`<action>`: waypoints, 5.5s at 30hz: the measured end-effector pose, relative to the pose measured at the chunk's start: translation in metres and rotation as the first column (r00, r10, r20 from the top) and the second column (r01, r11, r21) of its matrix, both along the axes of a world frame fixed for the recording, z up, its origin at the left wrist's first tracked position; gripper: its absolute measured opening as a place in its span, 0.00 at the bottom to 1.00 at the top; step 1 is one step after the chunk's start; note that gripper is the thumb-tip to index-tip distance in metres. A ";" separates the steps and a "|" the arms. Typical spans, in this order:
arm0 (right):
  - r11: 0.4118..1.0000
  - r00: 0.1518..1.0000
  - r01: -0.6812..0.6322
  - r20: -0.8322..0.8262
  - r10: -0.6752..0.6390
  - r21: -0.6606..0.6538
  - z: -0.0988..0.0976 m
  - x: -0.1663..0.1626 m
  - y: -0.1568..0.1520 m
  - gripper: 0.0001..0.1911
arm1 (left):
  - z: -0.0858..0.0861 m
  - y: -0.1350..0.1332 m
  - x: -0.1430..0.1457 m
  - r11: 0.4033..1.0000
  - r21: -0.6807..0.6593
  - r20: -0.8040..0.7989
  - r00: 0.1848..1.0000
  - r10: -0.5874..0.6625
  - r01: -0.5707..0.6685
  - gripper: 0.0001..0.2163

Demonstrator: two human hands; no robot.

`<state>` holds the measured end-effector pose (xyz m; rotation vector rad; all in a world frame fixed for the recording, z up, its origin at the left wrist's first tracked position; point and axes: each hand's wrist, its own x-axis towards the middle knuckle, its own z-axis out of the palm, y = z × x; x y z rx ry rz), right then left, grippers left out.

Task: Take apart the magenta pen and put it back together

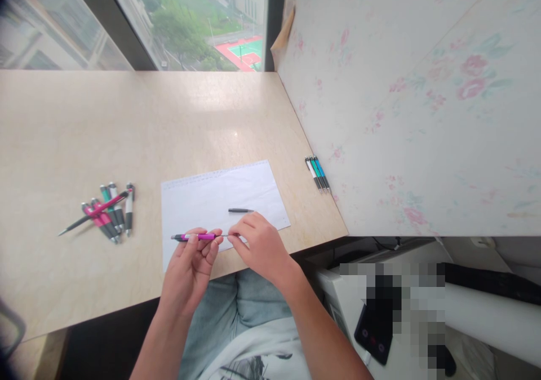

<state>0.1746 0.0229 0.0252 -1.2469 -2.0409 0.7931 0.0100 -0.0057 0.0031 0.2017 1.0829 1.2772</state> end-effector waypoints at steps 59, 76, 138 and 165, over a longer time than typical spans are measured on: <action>0.951 0.889 0.283 0.338 -0.309 0.124 -0.043 -0.026 0.055 0.08 | -0.014 0.008 -0.034 0.981 0.036 -0.059 0.979 0.194 -0.192 0.10; 0.945 0.885 0.271 0.339 -0.320 0.185 -0.037 -0.025 0.062 0.07 | -0.014 0.008 -0.034 0.981 0.031 -0.064 0.979 0.194 -0.192 0.11; 0.913 0.815 0.385 0.416 -0.404 0.134 -0.029 -0.046 0.025 0.11 | -0.010 0.000 -0.025 0.993 -0.002 -0.046 0.992 0.121 -0.121 0.13; 0.533 0.214 -0.400 -0.641 -0.737 -0.746 -0.016 -0.060 -0.024 0.11 | 0.012 -0.006 -0.016 0.978 0.157 -0.705 0.709 0.015 0.136 0.09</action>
